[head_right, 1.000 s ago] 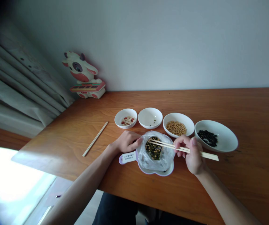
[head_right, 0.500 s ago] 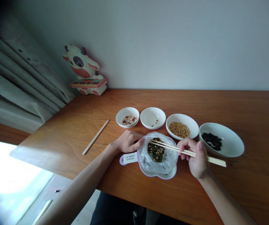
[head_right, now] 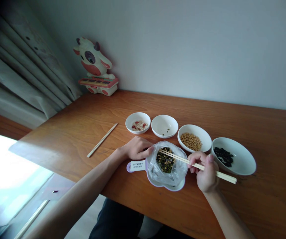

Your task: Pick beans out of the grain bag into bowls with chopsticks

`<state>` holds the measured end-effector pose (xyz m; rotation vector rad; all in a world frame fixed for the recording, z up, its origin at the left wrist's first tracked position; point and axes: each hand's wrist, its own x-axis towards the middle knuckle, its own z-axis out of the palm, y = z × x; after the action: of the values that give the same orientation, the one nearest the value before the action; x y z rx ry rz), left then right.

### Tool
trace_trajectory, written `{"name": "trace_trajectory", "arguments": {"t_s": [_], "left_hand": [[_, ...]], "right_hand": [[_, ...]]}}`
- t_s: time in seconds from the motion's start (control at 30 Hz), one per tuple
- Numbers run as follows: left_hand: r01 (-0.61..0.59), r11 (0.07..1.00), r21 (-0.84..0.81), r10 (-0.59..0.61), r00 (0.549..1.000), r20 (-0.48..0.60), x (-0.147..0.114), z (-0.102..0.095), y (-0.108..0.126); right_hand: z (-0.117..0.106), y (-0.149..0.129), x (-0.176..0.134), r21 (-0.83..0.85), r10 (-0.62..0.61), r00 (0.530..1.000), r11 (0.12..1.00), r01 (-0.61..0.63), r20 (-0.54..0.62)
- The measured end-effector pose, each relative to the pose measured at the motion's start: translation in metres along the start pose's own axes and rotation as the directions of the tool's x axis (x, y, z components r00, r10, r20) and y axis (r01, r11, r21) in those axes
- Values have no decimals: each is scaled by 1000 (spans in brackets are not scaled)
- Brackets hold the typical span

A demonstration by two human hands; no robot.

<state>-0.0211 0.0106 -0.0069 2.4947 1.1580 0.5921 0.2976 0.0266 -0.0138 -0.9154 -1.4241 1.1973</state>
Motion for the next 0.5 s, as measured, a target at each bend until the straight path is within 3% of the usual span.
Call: {"name": "trace_trajectory", "arguments": {"t_s": [0.23,0.5], "left_hand": [[-16,1000,-16,16,1000,2,1,-2,1],[-24,1000,3,24,1000,-1,2,-1,0]], "right_hand": [[-5,-2,1,-3,49,998,999,-49,49],[-2,2,-2,27,39,999,999,-39,-3]]}}
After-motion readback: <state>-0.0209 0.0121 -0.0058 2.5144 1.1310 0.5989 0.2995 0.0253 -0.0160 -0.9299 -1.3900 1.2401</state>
